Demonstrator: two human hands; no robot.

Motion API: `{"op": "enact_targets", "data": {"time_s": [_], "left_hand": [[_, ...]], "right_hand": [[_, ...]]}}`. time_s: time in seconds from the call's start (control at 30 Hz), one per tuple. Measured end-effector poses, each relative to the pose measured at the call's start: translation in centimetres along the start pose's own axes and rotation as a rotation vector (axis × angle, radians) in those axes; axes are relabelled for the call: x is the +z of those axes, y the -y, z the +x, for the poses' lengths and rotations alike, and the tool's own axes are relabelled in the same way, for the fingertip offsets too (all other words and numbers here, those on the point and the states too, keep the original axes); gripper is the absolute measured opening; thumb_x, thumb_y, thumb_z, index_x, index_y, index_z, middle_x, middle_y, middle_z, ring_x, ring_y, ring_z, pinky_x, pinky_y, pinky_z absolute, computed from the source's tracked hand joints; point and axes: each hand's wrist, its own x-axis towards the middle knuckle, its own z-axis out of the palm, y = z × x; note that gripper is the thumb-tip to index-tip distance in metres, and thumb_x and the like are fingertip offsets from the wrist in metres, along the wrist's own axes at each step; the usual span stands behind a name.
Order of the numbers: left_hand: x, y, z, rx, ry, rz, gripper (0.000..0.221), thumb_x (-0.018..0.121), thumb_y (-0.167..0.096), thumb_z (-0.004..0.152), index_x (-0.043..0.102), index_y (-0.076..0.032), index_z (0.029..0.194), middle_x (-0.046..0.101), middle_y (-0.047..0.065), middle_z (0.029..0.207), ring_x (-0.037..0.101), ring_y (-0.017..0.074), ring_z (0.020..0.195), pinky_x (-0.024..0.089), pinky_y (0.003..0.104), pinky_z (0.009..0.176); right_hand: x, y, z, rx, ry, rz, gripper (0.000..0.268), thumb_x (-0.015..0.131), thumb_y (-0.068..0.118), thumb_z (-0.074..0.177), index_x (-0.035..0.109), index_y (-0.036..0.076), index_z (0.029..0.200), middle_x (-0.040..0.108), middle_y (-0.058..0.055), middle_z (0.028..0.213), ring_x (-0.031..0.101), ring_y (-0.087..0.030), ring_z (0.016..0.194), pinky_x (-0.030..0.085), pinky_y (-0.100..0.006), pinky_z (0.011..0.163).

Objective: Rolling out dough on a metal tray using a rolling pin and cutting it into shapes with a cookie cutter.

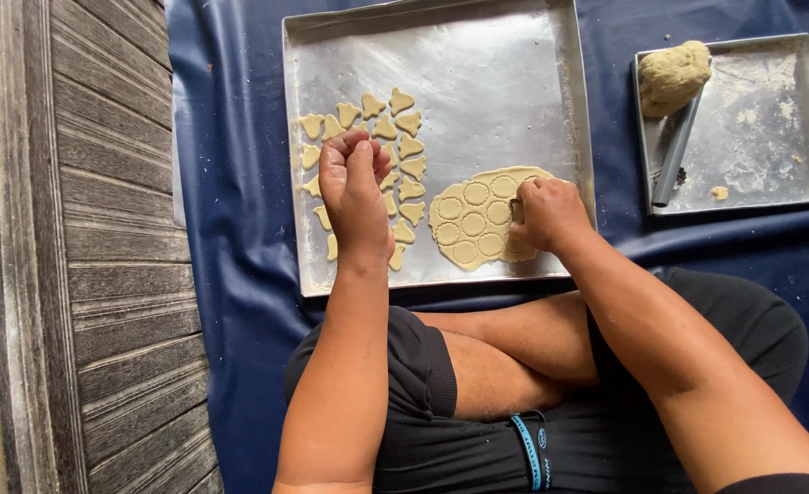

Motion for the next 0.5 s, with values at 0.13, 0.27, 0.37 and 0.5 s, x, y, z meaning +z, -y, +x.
{"op": "enact_targets", "data": {"time_s": [0.13,0.27,0.37,0.5], "left_hand": [[0.0,0.1,0.0,-0.004,0.001,-0.005,0.014,0.056,-0.02,0.096,0.059,-0.013,0.108,0.059,-0.001,0.09,0.065,0.0056,0.082,0.054,0.023,0.082],[0.0,0.1,0.1,-0.004,0.002,0.0,0.014,0.056,-0.02,0.096,0.059,-0.013,0.108,0.059,0.0,0.09,0.065,0.0059,0.082,0.055,0.023,0.083],[-0.1,0.1,0.1,0.003,0.008,0.002,0.014,0.056,-0.02,0.096,0.059,-0.013,0.107,0.059,-0.001,0.09,0.065,0.0059,0.082,0.055,0.023,0.082],[-0.2,0.4,0.0,-0.003,0.01,-0.003,0.013,0.056,-0.019,0.096,0.059,-0.013,0.108,0.059,-0.001,0.089,0.064,0.0056,0.081,0.055,0.022,0.082]], "right_hand": [[0.6,-0.2,0.3,0.013,0.013,0.044,0.057,0.072,0.06,0.063,0.071,0.016,0.099,0.069,-0.01,0.088,0.072,-0.033,0.09,0.055,-0.045,0.08],[0.3,-0.4,0.4,0.049,0.063,0.104,0.056,0.073,0.059,0.064,0.07,0.016,0.1,0.069,-0.011,0.091,0.072,-0.034,0.093,0.054,-0.045,0.084],[-0.8,-0.7,0.4,0.086,0.085,0.164,0.056,0.073,0.058,0.065,0.069,0.017,0.104,0.07,-0.011,0.097,0.071,-0.036,0.098,0.054,-0.046,0.087],[-4.7,-5.3,1.5,0.144,0.025,0.195,0.057,0.079,0.053,0.071,0.072,0.013,0.111,0.07,-0.015,0.102,0.07,-0.039,0.104,0.053,-0.049,0.09]]}}
